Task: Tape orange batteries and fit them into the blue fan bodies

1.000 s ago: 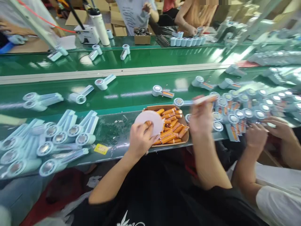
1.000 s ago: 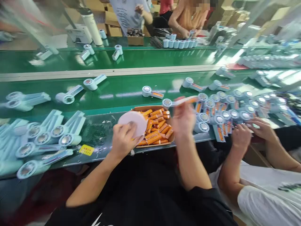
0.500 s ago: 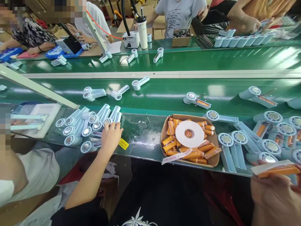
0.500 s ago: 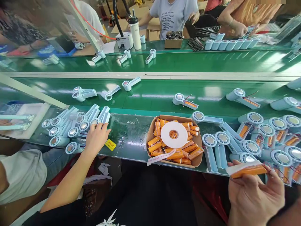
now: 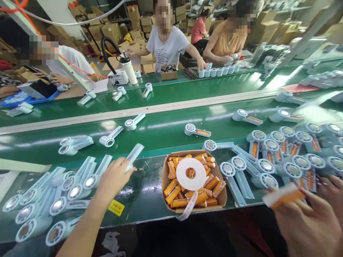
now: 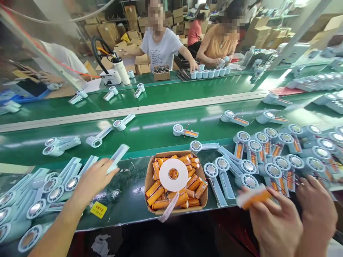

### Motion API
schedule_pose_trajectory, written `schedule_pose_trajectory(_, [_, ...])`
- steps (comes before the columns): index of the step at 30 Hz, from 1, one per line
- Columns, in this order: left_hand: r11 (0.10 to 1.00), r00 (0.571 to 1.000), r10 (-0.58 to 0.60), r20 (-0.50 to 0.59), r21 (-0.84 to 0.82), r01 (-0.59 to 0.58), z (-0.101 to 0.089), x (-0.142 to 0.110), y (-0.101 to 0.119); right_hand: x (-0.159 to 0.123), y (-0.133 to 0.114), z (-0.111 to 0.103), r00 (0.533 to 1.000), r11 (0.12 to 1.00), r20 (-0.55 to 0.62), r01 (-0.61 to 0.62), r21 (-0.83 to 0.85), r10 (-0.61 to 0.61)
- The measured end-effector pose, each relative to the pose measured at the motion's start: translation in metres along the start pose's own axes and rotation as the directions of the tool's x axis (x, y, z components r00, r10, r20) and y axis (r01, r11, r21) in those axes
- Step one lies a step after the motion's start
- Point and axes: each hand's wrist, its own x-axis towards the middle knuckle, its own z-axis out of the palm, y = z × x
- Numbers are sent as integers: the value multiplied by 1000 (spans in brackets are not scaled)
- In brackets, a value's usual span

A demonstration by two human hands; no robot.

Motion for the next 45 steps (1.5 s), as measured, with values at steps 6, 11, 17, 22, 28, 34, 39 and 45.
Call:
schedule_pose_trajectory(6, [806, 834, 550, -46, -232, -544, -2, 181, 101, 50, 1, 174, 793, 979, 576, 137, 148, -198])
schedule_pose_trajectory(11, [753, 813, 582, 9, -384, -534, 14, 228, 113, 69, 31, 278, 501, 825, 863, 513, -239, -61])
schedule_pose_trajectory(17, [792, 931, 364, -38, -513, -331, 39, 229, 119, 72, 51, 313, 319, 512, 942, 796, -324, 102])
schedule_pose_trajectory(22, [773, 955, 297, -9, -585, -246, 45, 234, 134, 64, 53, 320, 259, 254, 929, 910, -327, 266])
schedule_pose_trajectory(28, [756, 961, 275, 29, -624, -197, 38, 230, 143, 42, 52, 335, 220, 85, 888, 957, -276, 404])
schedule_pose_trajectory(34, [782, 976, 212, -47, -591, -198, 7, 212, 157, 49, 12, 308, 185, 158, 900, 951, -265, 395])
schedule_pose_trajectory(39, [557, 739, 625, -252, -520, -648, 8, 110, 150, 34, -18, 165, 406, 611, 908, 747, -261, -108])
schedule_pose_trajectory(45, [524, 535, 795, -286, -121, -843, 23, -3, 127, -48, 5, 61, 731, 927, 680, 287, -241, -50])
